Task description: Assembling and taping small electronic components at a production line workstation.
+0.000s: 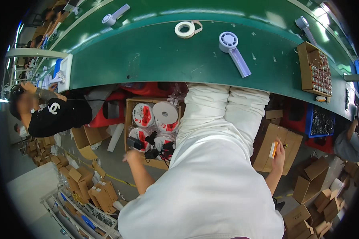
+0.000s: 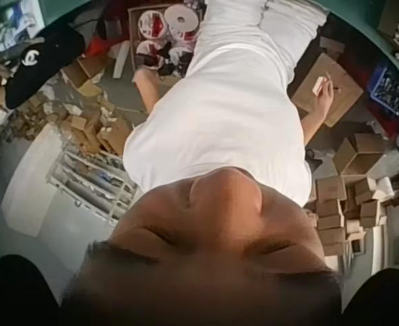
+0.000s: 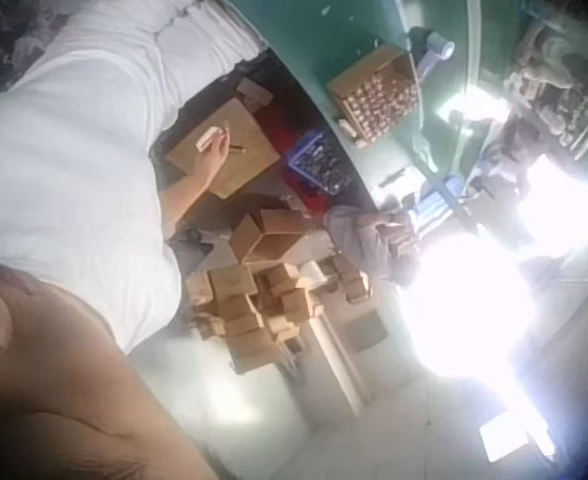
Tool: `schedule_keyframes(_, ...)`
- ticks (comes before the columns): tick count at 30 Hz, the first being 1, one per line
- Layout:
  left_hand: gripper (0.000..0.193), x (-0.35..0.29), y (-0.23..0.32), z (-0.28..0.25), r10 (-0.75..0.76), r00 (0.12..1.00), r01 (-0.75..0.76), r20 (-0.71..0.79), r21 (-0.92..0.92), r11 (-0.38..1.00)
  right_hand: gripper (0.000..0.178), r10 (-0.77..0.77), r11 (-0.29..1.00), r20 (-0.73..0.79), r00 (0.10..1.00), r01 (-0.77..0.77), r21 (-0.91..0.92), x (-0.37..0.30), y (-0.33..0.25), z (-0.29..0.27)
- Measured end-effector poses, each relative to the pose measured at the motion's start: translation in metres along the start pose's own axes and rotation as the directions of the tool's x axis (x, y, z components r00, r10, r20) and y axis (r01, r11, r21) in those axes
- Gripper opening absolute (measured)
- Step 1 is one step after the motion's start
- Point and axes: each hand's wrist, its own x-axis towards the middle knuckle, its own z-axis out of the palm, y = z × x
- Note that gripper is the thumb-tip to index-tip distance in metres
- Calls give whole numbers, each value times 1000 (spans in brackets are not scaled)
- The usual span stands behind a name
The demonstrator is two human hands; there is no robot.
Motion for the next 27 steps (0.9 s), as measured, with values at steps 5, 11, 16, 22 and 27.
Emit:
schedule_keyframes(5, 33, -6, 47, -24, 698, 453, -877, -555, -420, 235, 29, -17, 995, -49, 999, 22, 97, -2, -1, -23)
schedule_keyframes(11, 18, -135, 152, -118, 551, -27, -893, -834, -228, -389, 39, -314, 905, 274, 909, 199, 375, 46, -54, 59)
schedule_keyframes(16, 11, -201, 202, -151, 360, -364, -861, -859, 164, -481, 49, -360, 892, 467, 807, 152, 425, 34, -79, 129)
schedule_keyframes(22, 12, -239, 258, -198, 181, -809, -587, -559, 787, -190, 47, -353, 926, 500, 791, 220, 307, 12, -82, 157)
schedule_keyframes(27, 14, -254, 294, -227, 381, -896, -252, -230, 968, -10, 44, -364, 928, 529, 767, 248, 279, 3, -84, 168)
